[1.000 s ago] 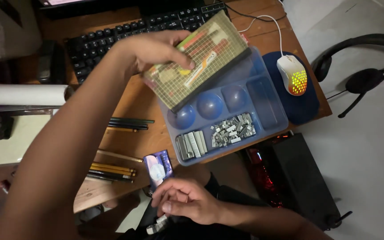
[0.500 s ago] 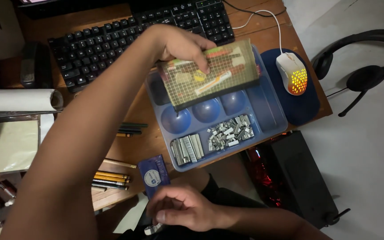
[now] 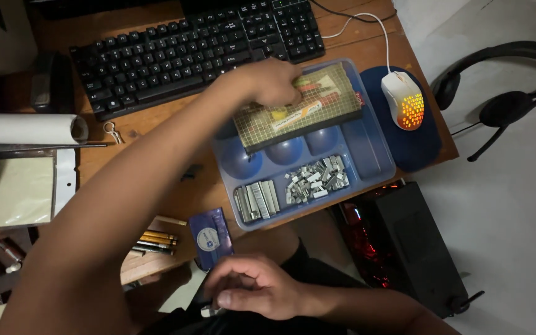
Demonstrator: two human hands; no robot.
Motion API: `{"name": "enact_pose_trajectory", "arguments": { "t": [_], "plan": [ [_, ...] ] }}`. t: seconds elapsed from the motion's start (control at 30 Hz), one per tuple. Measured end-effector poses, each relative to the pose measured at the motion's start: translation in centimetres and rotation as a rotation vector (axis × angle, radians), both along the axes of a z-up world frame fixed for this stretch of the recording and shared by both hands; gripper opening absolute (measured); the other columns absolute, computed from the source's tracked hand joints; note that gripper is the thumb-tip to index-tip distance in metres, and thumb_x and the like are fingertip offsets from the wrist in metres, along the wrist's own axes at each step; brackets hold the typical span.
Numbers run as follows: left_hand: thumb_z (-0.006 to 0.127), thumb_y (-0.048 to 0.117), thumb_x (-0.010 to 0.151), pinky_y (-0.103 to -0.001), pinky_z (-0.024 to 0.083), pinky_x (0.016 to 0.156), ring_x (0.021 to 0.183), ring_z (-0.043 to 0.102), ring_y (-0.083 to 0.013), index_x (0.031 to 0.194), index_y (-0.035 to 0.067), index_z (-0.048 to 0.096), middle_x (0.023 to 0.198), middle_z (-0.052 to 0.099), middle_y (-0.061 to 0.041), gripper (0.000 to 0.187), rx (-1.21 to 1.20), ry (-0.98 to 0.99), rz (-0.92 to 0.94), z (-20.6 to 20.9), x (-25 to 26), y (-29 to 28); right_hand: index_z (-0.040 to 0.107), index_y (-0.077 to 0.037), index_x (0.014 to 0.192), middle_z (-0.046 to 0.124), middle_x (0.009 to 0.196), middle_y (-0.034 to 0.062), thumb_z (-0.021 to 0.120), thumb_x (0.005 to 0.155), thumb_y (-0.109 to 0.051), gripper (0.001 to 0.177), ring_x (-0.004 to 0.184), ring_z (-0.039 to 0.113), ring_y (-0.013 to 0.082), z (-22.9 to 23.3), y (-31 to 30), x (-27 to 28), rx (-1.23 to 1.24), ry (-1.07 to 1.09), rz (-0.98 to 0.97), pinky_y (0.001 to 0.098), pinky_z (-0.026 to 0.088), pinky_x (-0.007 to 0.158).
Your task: The person sits with a transparent pencil case on their lap and places several pencils, pens, and small stationery items into the case. They then place the case into a plastic organizer tray and arrange additional pencils and pens into the tray compartments.
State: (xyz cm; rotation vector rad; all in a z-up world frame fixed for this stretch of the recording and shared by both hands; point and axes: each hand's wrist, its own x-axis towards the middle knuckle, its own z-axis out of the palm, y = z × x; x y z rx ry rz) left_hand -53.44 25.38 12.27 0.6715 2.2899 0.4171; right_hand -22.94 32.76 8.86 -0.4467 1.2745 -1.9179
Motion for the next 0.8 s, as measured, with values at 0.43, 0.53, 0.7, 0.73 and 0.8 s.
{"name": "enact_pose_trajectory", "arguments": {
  "t": [0.43,0.53,0.7,0.73,0.8],
  "plan": [
    [0.06,0.018,0.092,-0.052,0.049,0.085,0.105,0.064,-0.0453,0.119,0.0,0.066,0.112,0.072,-0.025,0.033,0.457,0.544,0.097,0.5,7.6,-5.8,0.064,0.001,0.118,0.07,0.112,0.0118,0.068,0.1,-0.017,0.026,0.096,0.07,0.0165,0.3,0.9,2.8,-0.032,-0.055,-0.056,0.0248,0.055,0.087],
    [0.062,0.011,0.09,-0.051,0.049,0.082,0.099,0.068,-0.044,0.118,-0.006,0.067,0.111,0.073,-0.025,0.033,0.614,0.753,0.088,2.1,12.5,-9.9,0.063,0.002,0.118,0.071,0.111,0.0153,0.066,0.1,-0.018,0.028,0.092,0.072,0.0193,0.3,1.0,3.4,-0.022,0.029,-0.076,0.0268,0.057,0.081],
    [0.05,0.023,0.103,-0.047,0.049,0.081,0.103,0.071,-0.035,0.125,-0.004,0.065,0.12,0.073,-0.02,0.038,0.594,0.827,0.381,4.2,22.7,-16.7,0.066,0.002,0.116,0.074,0.105,0.014,0.064,0.1,-0.029,0.035,0.087,0.072,0.0169,-0.1,0.6,3.8,0.085,0.152,-0.12,0.0259,0.058,0.074],
    [0.05,0.023,0.103,-0.047,0.049,0.081,0.103,0.071,-0.035,0.125,-0.004,0.065,0.12,0.073,-0.02,0.038,0.585,0.832,0.4,4.3,25.1,-17.6,0.066,0.002,0.116,0.074,0.105,0.014,0.064,0.1,-0.029,0.035,0.087,0.072,0.0169,-0.1,0.5,3.9,0.083,0.151,-0.1,0.0259,0.058,0.074],
    [0.051,0.024,0.106,-0.041,0.051,0.087,0.102,0.07,-0.0288,0.122,-0.003,0.067,0.113,0.073,-0.016,0.035,0.614,0.83,0.624,4.6,29.6,-19.1,0.066,0.002,0.115,0.074,0.106,0.0151,0.062,0.1,-0.018,0.025,0.087,0.073,0.0182,0.0,0.2,3.7,0.107,0.25,-0.142,0.0255,0.06,0.072]
  ]
}}
